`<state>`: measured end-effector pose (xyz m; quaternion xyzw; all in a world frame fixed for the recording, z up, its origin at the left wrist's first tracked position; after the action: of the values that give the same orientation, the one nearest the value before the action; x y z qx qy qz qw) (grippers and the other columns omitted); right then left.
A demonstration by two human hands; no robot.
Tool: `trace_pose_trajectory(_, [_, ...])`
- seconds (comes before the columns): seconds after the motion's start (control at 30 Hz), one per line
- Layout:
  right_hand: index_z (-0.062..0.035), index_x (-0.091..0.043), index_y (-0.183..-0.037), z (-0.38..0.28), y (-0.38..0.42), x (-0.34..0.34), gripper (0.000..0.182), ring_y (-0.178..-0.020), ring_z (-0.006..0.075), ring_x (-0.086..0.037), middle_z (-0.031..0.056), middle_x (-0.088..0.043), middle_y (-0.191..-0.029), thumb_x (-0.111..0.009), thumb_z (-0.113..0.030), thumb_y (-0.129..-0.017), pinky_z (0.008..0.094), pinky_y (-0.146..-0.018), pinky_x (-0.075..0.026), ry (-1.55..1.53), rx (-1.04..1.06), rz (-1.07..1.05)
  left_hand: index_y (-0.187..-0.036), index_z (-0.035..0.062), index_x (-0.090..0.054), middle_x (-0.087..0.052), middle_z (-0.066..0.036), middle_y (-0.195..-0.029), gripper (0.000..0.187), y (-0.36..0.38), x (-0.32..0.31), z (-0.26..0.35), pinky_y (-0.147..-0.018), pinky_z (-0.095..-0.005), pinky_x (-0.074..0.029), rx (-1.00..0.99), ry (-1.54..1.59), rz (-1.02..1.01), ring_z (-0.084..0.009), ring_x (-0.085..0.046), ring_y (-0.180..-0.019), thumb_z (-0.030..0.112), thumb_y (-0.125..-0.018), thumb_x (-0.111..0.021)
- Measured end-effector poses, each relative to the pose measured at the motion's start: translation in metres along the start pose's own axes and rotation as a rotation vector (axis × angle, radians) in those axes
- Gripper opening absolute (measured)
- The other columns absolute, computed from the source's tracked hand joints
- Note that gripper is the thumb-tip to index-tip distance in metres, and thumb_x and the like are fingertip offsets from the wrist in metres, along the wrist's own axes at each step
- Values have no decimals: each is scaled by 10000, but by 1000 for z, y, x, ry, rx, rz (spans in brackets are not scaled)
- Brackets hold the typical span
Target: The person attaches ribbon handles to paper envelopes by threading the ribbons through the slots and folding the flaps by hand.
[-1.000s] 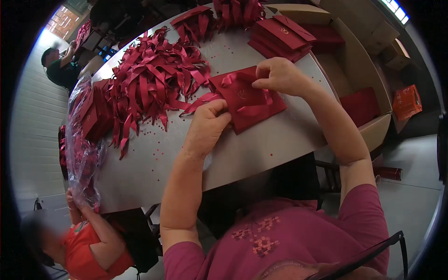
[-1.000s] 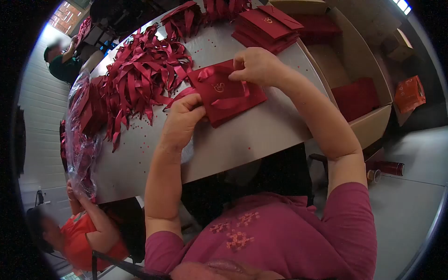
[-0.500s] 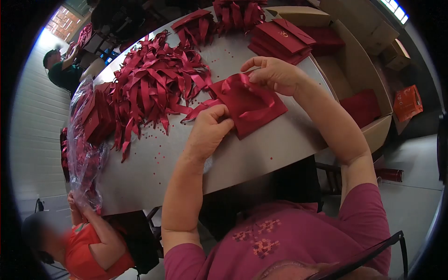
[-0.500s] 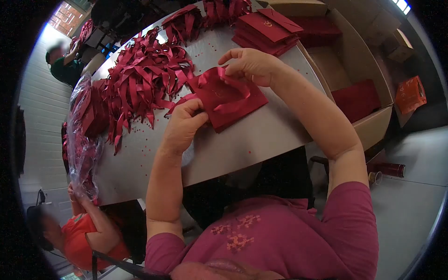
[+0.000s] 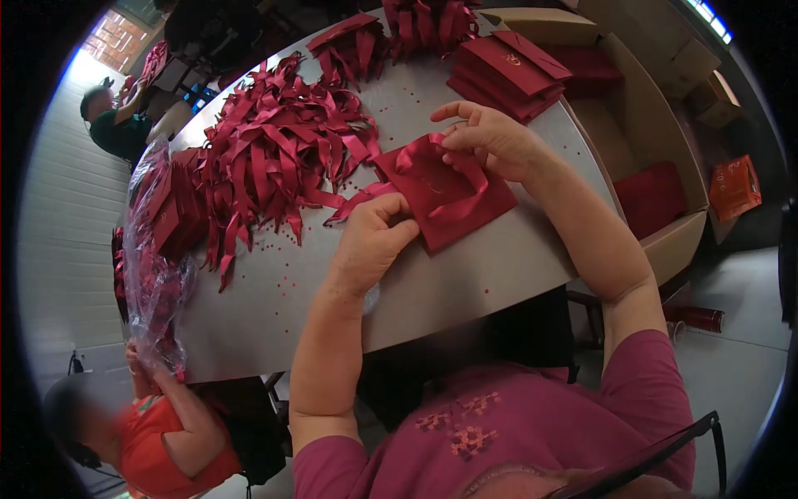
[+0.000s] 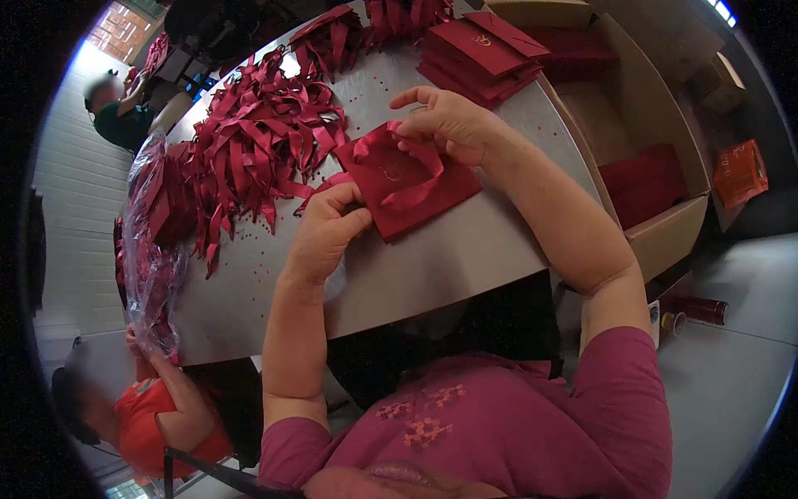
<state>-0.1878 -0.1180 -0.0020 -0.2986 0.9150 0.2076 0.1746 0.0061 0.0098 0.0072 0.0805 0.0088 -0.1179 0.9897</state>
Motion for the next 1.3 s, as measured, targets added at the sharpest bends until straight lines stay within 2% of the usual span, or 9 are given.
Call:
trace_pose_trajectory(0.1, [-29, -532, -1196, 2, 0, 4, 413, -760, 135, -644, 71, -667, -922, -669, -16, -808, 243, -693, -551, 205, 107, -22, -1042, -3, -678, -663, 17, -963, 219, 1, -1, 4, -761, -204, -442, 14, -17, 19, -46, -560, -852, 14, -842, -591])
trace_pose_trajectory(0.2, [-20, -597, -1070, -2, 6, 4, 281, -723, 133, -636, 61, -662, -819, -663, -21, -797, 253, -647, -514, 794, 292, 48, -1018, -16, -679, -669, 1, -963, 204, 1, -2, 1, -805, -221, -465, 11, -13, 26, -63, -575, -886, 2, -843, -575])
trace_pose_trajectory(0.27, [-14, -584, -916, -5, 14, -5, 145, -668, 141, -619, 60, -631, -729, -646, -41, -788, 284, -588, -468, 1300, 539, 309, -1020, -15, -679, -669, 4, -962, 203, 1, -1, 1, -806, -221, -465, 4, -25, 26, -62, -575, -888, 1, -844, -579])
trace_pose_trajectory(0.4, [-17, -521, -852, -1, 16, -11, 150, -631, 153, -601, 51, -588, -684, -638, -74, -777, 306, -547, -437, 1405, 664, 387, -1020, -10, -677, -665, 14, -950, 197, 1, -2, 3, -795, -222, -464, -21, -68, 13, -61, -571, -877, -2, -851, -575])
trace_pose_trajectory(0.5, [-56, -498, -812, -2, 18, -16, 173, -602, 129, -580, 15, -563, -662, -652, -135, -818, 292, -517, -426, 900, 516, 322, -1018, -3, -672, -654, 23, -932, 193, -3, 1, -3, -772, -220, -462, -35, -73, 5, -58, -564, -851, -4, -861, -561])
trace_pose_trajectory(0.57, [-91, -517, -871, 1, 22, -26, 147, -600, 79, -541, -10, -540, -684, -651, -151, -869, 235, -519, -433, 113, 20, 118, -1019, 1, -668, -648, 26, -921, 192, -3, 3, -6, -757, -218, -461, -26, -68, 9, -56, -559, -833, -6, -867, -551])
trace_pose_trajectory(0.67, [-99, -521, -956, 17, 8, -20, 122, -605, 52, -496, -18, -532, -753, -631, -120, -909, 184, -531, -433, -162, 45, 152, -1039, 5, -653, -631, 31, -890, 201, -2, 1, 0, -720, -217, -462, 41, -155, -25, -56, -553, -797, -6, -877, -535])
trace_pose_trajectory(0.97, [-54, -518, -1084, 26, -5, -9, 179, -569, 72, -440, 15, -533, -808, -589, -41, -920, 218, -500, -393, -273, 113, 7, -897, 15, -594, -616, -21, -826, 57, 11, 23, 2, -639, -227, -460, 117, -203, -62, -81, -578, -727, 22, -881, -540])
trace_pose_trajectory(1.3, [-49, -505, -1182, 27, -1, -15, 293, -534, 74, -481, 101, -652, -895, -569, -22, -897, 221, -488, -416, -190, 108, -134, -774, 30, -590, -613, -31, -704, 104, 31, 27, 4, -482, -226, -426, 336, -417, 255, -88, -577, -604, 106, -846, -587])
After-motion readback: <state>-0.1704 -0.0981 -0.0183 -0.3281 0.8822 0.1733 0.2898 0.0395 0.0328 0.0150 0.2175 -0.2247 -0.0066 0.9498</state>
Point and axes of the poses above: each hand's wrist, its own y-axis away from the middle knuckle, its own x-axis out of the back of the hand, z = x × y, the point moved 2 cm from there along -y, towards the middle knuckle
